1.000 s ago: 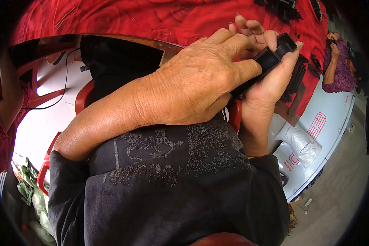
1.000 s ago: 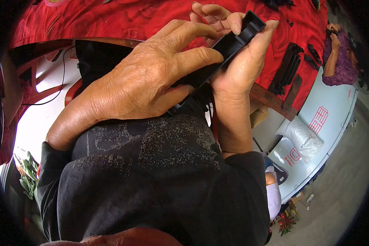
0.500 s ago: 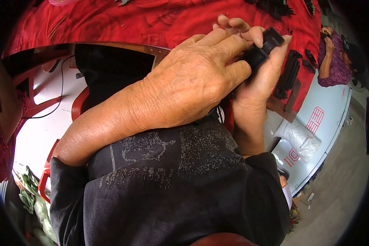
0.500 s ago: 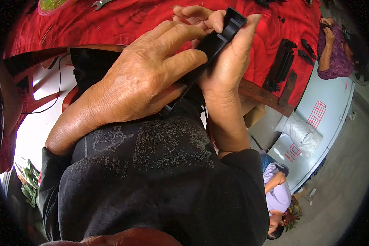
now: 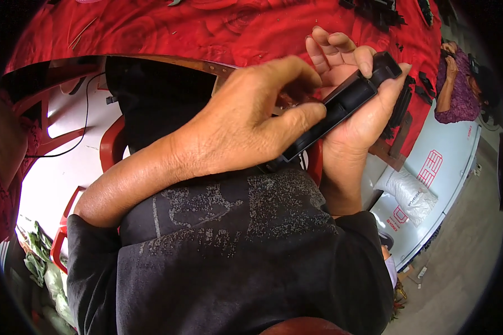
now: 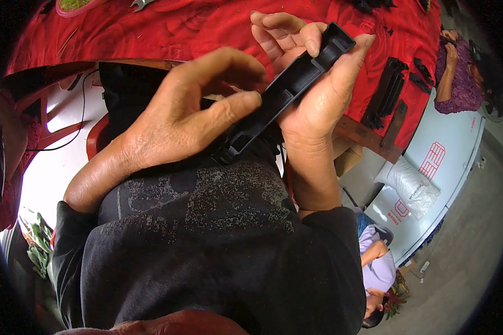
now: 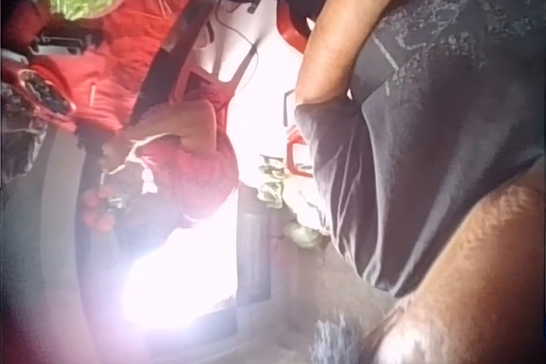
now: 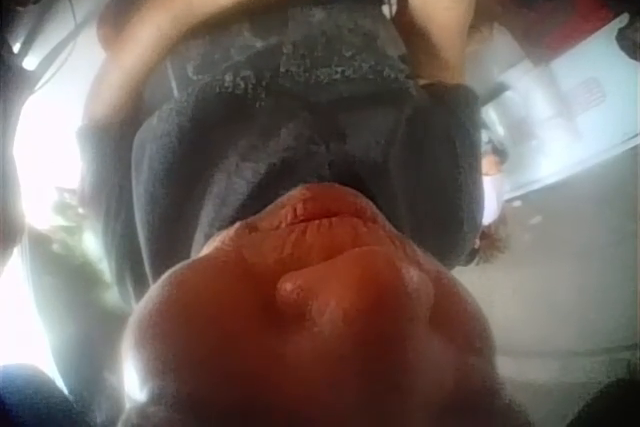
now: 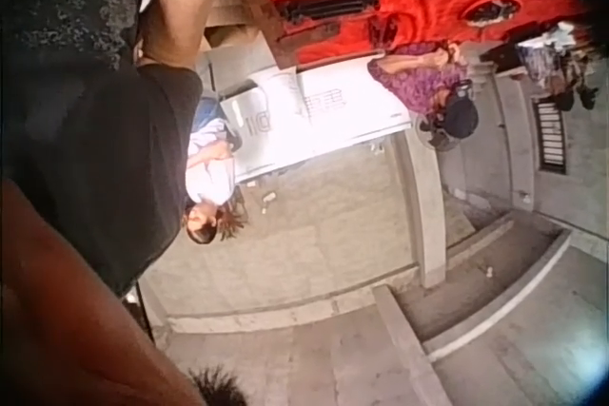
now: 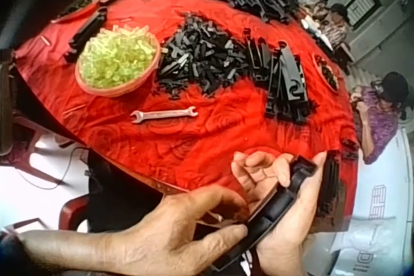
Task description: The person assembles a plastic component by taking a small piece, inserting it into a plastic housing, and pressing it into place by hand.
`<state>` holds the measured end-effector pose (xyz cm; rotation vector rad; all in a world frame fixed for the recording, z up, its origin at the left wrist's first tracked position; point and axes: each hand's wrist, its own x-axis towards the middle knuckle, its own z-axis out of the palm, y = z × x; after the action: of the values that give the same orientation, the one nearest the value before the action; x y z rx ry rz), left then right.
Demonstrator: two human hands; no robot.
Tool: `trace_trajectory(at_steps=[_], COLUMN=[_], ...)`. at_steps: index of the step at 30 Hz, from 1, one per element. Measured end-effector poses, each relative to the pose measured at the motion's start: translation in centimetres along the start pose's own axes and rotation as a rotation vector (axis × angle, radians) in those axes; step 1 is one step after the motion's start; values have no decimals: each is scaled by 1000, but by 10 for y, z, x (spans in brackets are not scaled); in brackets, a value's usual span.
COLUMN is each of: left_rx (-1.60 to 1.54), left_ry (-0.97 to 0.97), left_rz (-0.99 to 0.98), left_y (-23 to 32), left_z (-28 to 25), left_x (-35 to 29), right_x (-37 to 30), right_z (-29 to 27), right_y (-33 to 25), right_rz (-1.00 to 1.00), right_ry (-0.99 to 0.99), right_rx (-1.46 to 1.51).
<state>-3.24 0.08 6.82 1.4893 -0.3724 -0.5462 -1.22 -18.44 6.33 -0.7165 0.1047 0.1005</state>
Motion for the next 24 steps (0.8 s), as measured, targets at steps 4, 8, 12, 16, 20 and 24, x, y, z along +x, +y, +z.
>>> trace_trajectory(at_steps=[4,8,12,16,20,24], left_rx=[-212,-235,-286,-329,-428,-453], left_ry=[-68,-114,-156,-87,45,-50], left_rz=[-77,-214,-261,-229,-193,-265], left_y=[0,6,10,5,6,16], left_z=[15,22,28,40,46,41], left_x=[2,4,6,3,3,-2], right_x=[-2,-7,-8,-10,-16,-19], right_z=[6,15,15,16,22,24], right_y=[0,-6,-8,-8,-10,-12], right_rz=[-95,-127,-193,-202,-179,-199], right_ry=[-31,-34,-115,-142,-178,-230], right_rx=[-171,-383,-474,-495,-613,-644])
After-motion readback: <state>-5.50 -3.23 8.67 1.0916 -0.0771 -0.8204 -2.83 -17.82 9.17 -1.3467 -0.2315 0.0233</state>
